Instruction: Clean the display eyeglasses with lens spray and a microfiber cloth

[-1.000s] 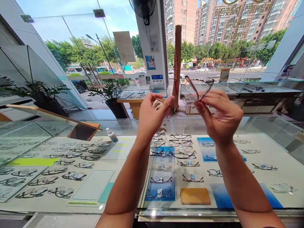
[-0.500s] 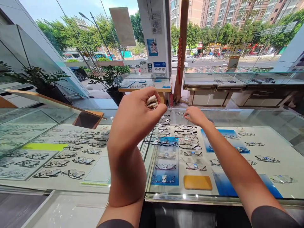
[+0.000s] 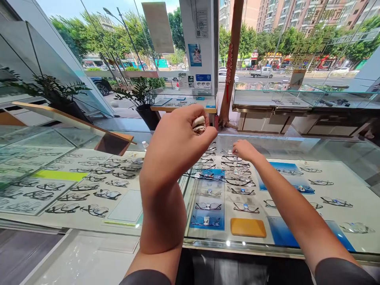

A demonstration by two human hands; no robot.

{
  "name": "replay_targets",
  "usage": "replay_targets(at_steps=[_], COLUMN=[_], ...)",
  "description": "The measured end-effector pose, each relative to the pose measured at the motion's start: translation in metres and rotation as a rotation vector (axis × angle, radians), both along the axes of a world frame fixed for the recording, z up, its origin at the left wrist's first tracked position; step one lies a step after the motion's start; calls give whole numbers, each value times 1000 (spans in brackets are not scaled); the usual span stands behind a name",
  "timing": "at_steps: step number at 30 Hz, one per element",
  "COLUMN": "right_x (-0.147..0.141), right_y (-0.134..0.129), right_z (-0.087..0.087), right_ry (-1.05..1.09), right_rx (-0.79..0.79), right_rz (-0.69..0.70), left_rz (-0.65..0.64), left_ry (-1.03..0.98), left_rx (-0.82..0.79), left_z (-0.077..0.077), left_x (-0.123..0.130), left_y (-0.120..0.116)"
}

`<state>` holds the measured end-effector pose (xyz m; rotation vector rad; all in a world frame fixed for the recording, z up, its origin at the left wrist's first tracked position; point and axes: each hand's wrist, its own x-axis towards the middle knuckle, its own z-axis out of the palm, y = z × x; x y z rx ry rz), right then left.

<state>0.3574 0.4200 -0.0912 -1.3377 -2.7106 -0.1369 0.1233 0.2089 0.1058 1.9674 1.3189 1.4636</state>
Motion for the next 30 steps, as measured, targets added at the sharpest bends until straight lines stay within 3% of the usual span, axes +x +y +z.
replay_targets(at_steps=[3, 7, 9, 12, 15, 17, 19, 23, 25, 30], right_x=[1, 4, 2, -4, -5, 1, 14, 51, 71, 107], right_y=[-8, -36, -61, -97, -113, -109, -99, -85, -84, -72], right_z=[18, 56, 79, 107, 117, 108, 88, 30, 6, -25], right_ry=[67, 215, 394, 489, 551, 615, 699, 920, 986, 1158], right_rx=[-2, 57, 85, 115, 122, 60, -28, -188, -197, -216], right_rz=[-31, -65, -28, 79, 124, 75, -23, -174, -228, -334], left_rz=[28, 27, -11, -71, -66, -28, 2, 3, -1, -38], left_ry=[65, 78, 77, 62, 113, 225, 380, 676, 828, 994], left_rx=[25, 41, 27, -3, 47, 81, 67, -29, -174, -360], left_z=[1, 1, 1, 2, 1, -6, -22, -75, -104, -158], left_x=[1, 6, 11, 18, 23, 24, 18, -14, -36, -76], left_y=[0, -6, -14, -28, -34, -27, -11, 32, 51, 76])
